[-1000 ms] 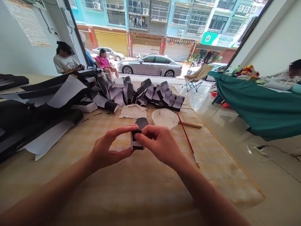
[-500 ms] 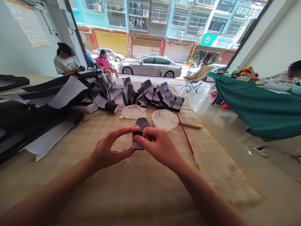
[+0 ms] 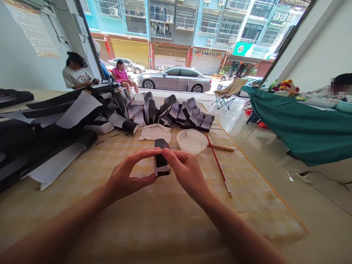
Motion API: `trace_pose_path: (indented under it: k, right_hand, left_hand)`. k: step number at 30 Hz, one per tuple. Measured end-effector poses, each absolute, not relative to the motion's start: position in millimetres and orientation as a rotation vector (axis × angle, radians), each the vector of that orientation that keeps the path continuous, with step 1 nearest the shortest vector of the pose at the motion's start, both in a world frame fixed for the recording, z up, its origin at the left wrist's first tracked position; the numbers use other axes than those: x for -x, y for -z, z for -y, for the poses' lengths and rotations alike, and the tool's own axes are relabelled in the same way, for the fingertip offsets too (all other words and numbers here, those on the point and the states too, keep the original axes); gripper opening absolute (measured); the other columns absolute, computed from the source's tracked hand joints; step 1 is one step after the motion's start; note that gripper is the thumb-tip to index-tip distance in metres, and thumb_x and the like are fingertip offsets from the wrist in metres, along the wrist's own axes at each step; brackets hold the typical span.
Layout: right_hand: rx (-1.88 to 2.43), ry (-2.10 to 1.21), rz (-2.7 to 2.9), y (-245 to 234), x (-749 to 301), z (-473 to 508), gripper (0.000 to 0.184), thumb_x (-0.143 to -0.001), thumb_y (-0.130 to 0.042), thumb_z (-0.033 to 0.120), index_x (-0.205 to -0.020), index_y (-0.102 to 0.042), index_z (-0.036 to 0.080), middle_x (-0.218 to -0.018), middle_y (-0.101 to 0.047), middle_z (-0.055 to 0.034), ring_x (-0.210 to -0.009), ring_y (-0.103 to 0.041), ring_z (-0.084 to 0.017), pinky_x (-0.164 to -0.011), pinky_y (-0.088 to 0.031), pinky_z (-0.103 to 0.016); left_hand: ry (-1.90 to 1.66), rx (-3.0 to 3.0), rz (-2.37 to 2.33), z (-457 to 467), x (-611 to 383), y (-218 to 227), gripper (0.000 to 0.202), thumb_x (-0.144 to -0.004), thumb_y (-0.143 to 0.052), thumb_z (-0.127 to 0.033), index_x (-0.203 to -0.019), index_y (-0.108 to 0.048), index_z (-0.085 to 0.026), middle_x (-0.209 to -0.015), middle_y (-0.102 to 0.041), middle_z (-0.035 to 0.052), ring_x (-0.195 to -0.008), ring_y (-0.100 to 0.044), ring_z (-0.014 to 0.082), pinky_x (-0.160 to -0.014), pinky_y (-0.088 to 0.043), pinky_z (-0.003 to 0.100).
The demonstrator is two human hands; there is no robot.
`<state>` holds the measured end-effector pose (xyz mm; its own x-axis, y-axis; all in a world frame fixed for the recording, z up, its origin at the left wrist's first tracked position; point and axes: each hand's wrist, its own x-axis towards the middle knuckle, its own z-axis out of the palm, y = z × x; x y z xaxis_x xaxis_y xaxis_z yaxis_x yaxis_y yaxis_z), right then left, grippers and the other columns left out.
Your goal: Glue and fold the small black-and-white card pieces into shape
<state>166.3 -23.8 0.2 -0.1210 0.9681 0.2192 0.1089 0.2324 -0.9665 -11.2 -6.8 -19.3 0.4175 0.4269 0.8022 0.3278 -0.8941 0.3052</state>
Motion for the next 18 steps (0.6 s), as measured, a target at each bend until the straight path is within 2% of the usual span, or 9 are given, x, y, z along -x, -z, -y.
trace_pose_path:
  k: [3,6,8,9,10,12,15,16,18]
  right_hand:
    - [1.045,-0.897,1.477,-7.3,-188.7,13.0,0.058,-0.088,-0.031,0.059,-0.072,-0.068,0.017,-0.073,-0.066,-0.0064,-0.070,-0.058,-0.017,-0.066,-0.045,-0.029]
    - [1.363,-0.447,1.391,-14.9,-229.7,-5.4,0.047,-0.084,-0.042,0.055,-0.075,-0.068,0.017,-0.071,-0.067,-0.0081,-0.065,-0.060,-0.019,-0.063,-0.045,-0.030]
    - [1.806,-0.114,1.404,-14.8,-260.9,-19.3,0.039,-0.082,-0.048,0.049,-0.074,-0.069,0.016,-0.070,-0.067,-0.0095,-0.067,-0.060,-0.021,-0.062,-0.042,-0.031]
    - [2.057,-0.074,1.449,-12.4,-275.0,-25.7,0.036,-0.081,-0.051,0.046,-0.076,-0.070,0.016,-0.067,-0.066,-0.0103,-0.067,-0.059,-0.023,-0.060,-0.041,-0.032]
    - [2.247,-0.158,1.509,-8.4,-287.0,-31.4,0.034,-0.079,-0.053,0.043,-0.078,-0.071,0.015,-0.063,-0.064,-0.0097,-0.065,-0.059,-0.023,-0.057,-0.040,-0.032]
    - [2.339,-0.367,1.577,2.6,-302.5,-39.9,0.027,-0.071,-0.065,0.038,-0.083,-0.073,0.015,-0.047,-0.057,-0.0035,-0.052,-0.056,-0.020,-0.050,-0.037,-0.029]
    - [2.274,-0.587,1.616,19.2,-307.0,-46.8,0.038,-0.064,-0.071,0.029,-0.101,-0.071,0.023,-0.035,-0.047,0.0065,-0.037,-0.048,-0.014,-0.042,-0.033,-0.025]
    - [2.246,-0.616,1.608,22.9,-306.2,-48.2,0.039,-0.063,-0.072,0.027,-0.101,-0.071,0.023,-0.034,-0.045,0.0080,-0.034,-0.046,-0.013,-0.040,-0.032,-0.023]
    - [2.190,-0.624,1.560,25.9,-306.0,-50.1,0.026,-0.061,-0.073,0.024,-0.086,-0.073,0.019,-0.032,-0.042,0.0084,-0.030,-0.042,-0.010,-0.038,-0.030,-0.022]
  left_hand:
    - [-1.519,-2.555,-0.691,3.8,14.1,17.7,0.057,-0.074,-0.068,-0.014,-0.127,-0.046,-0.021,-0.118,-0.064,0.0092,-0.111,-0.061,0.0196,-0.099,-0.052,0.036]
    - [-1.596,-2.571,-0.620,0.5,16.9,16.0,0.056,-0.074,-0.068,-0.012,-0.126,-0.046,-0.019,-0.120,-0.062,0.0111,-0.114,-0.059,0.0199,-0.099,-0.051,0.036]
    - [-1.624,-2.599,-0.587,-0.7,17.9,14.9,0.053,-0.074,-0.068,-0.010,-0.123,-0.049,-0.018,-0.120,-0.061,0.0120,-0.114,-0.059,0.0197,-0.098,-0.051,0.035]
    - [-1.629,-2.612,-0.587,-0.9,18.1,14.5,0.051,-0.074,-0.068,-0.010,-0.121,-0.050,-0.018,-0.120,-0.061,0.0122,-0.114,-0.059,0.0196,-0.098,-0.052,0.035]
    - [-1.631,-2.621,-0.594,-1.0,18.2,14.2,0.049,-0.074,-0.068,-0.010,-0.119,-0.051,-0.018,-0.120,-0.061,0.0123,-0.113,-0.059,0.0195,-0.097,-0.052,0.035]
    - [-1.636,-2.634,-0.601,-0.8,18.2,14.0,0.046,-0.074,-0.068,-0.010,-0.117,-0.053,-0.018,-0.119,-0.061,0.0122,-0.112,-0.060,0.0196,-0.097,-0.052,0.035]
    - [-1.642,-2.656,-0.603,-1.1,17.9,14.0,0.046,-0.074,-0.069,-0.010,-0.116,-0.053,-0.018,-0.119,-0.061,0.0121,-0.112,-0.060,0.0197,-0.098,-0.052,0.035]
    - [-1.645,-2.664,-0.602,-1.4,17.8,13.9,0.046,-0.074,-0.069,-0.010,-0.116,-0.053,-0.018,-0.119,-0.061,0.0120,-0.112,-0.060,0.0196,-0.098,-0.052,0.035]
    - [-1.661,-2.672,-0.607,-2.3,17.6,13.6,0.046,-0.073,-0.069,-0.010,-0.116,-0.053,-0.017,-0.118,-0.062,0.0119,-0.111,-0.060,0.0193,-0.097,-0.052,0.034]
